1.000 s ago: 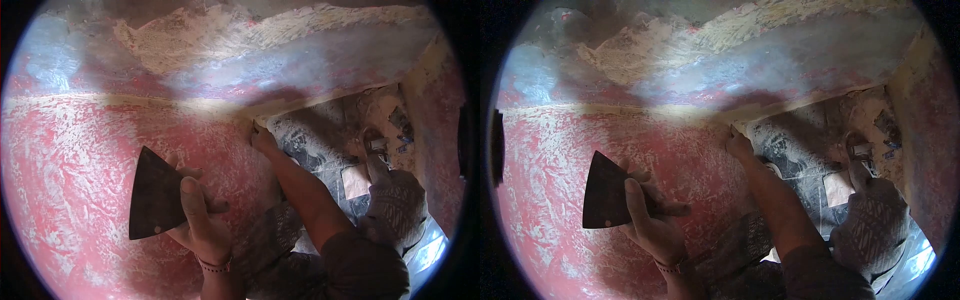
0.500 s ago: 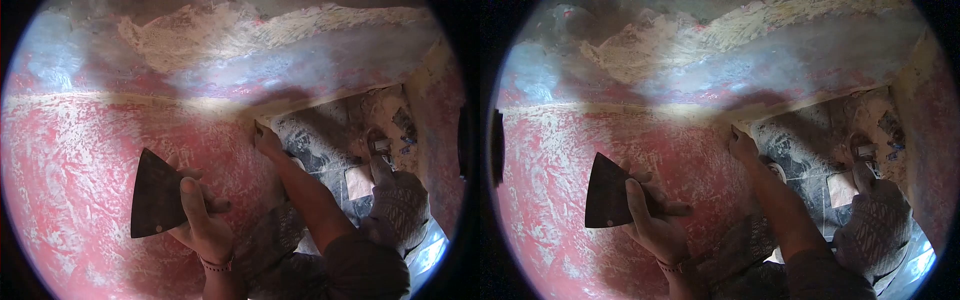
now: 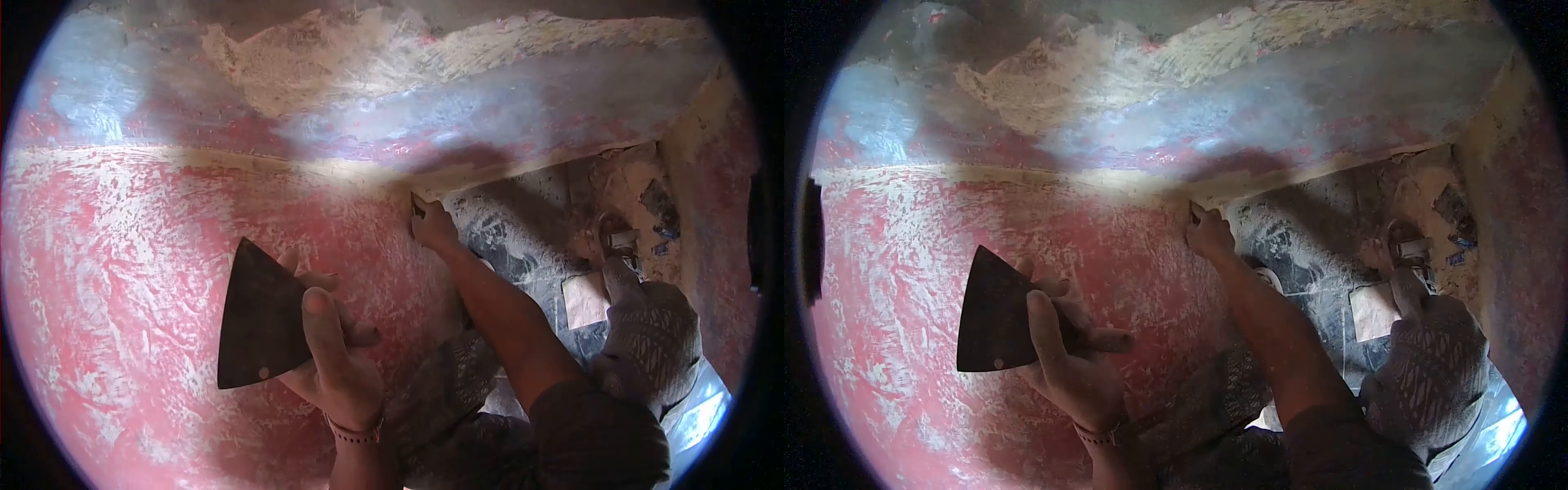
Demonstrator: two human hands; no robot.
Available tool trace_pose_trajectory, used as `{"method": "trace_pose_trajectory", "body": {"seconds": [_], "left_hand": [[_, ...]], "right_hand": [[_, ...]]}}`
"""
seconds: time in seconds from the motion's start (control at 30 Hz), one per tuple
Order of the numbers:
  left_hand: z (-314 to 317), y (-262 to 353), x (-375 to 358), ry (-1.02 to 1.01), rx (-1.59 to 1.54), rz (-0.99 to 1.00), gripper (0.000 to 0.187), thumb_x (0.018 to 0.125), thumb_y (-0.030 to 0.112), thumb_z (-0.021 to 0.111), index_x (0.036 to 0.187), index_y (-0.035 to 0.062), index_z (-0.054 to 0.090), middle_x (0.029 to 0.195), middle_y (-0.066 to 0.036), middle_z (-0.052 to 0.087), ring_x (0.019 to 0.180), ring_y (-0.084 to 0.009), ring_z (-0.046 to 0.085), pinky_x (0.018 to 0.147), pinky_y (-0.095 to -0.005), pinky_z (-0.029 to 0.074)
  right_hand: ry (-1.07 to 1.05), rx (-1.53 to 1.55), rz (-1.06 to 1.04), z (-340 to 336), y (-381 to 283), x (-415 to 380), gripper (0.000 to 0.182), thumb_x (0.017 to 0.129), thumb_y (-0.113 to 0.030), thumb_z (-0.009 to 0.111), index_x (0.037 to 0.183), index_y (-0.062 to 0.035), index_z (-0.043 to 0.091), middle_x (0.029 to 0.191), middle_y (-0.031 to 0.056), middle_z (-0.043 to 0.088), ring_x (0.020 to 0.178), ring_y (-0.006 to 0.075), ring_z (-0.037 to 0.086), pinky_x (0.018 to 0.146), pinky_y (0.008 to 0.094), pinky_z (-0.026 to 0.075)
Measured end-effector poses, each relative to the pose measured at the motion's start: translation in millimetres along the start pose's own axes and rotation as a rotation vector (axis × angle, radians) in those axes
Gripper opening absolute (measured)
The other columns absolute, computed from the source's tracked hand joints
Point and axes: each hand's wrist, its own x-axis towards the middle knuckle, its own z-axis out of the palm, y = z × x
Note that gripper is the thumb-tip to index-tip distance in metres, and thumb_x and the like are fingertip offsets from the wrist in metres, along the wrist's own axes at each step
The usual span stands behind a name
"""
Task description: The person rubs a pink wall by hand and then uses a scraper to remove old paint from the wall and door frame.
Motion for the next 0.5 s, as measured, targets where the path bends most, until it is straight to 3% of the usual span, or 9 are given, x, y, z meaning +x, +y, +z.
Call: {"method": "trace_pose_trajectory", "body": {"seconds": [0.1,0.17,0.2,0.33,0.5], "left_hand": [[-2.7,0.0,-2.9,-0.041,0.026,0.003,0.051,0.107,0.023,0.056,0.144,-0.0107,0.051,0.081,-0.001,0.055,0.056,-0.0058,0.047,0.041,-0.0224,0.053],[-0.1,2.6,-4.1,-0.032,-0.044,-0.015,0.054,0.105,0.021,0.061,0.145,-0.0130,0.049,0.094,-0.006,0.062,0.060,-0.0045,0.048,0.045,-0.0205,0.046],[0.9,2.9,-4.5,-0.024,-0.076,-0.028,0.055,0.104,0.020,0.063,0.145,-0.0142,0.048,0.101,-0.009,0.065,0.062,-0.0038,0.048,0.047,-0.0195,0.043],[0.2,3.2,-4.5,-0.003,-0.115,0.002,0.054,0.105,0.021,0.062,0.145,-0.0137,0.048,0.102,-0.009,0.065,0.062,-0.0046,0.047,0.047,-0.0192,0.044],[-2.8,-0.5,-3.6,0.073,-0.129,0.053,0.052,0.107,0.022,0.060,0.143,-0.0129,0.050,0.100,-0.008,0.064,0.062,-0.0049,0.048,0.046,-0.0192,0.045]], "right_hand": [[-0.063,0.189,0.106,-5.6,-9.0,4.2,0.056,0.095,-0.028,0.061,0.150,-0.0224,0.061,0.130,0.0244,0.069,0.114,0.0425,0.070,0.101,0.0479,0.055],[-0.026,0.249,0.070,-3.2,-25.9,-8.5,0.054,0.096,-0.029,0.062,0.149,-0.0206,0.062,0.139,0.0221,0.065,0.120,0.0414,0.067,0.105,0.0472,0.052],[0.035,0.225,-0.009,-4.8,-42.4,-27.9,0.052,0.097,-0.029,0.062,0.149,-0.0196,0.062,0.143,0.0204,0.063,0.123,0.0405,0.065,0.108,0.0467,0.050],[0.202,0.253,-0.374,-23.1,-131.5,-81.8,0.048,0.102,-0.032,0.060,0.148,-0.0157,0.063,0.146,0.0150,0.062,0.130,0.0365,0.058,0.115,0.0451,0.043],[0.248,0.236,-0.367,-23.6,-136.8,-73.9,0.048,0.104,-0.035,0.058,0.148,-0.0147,0.063,0.145,0.0146,0.062,0.133,0.0382,0.056,0.117,0.0469,0.040]]}}
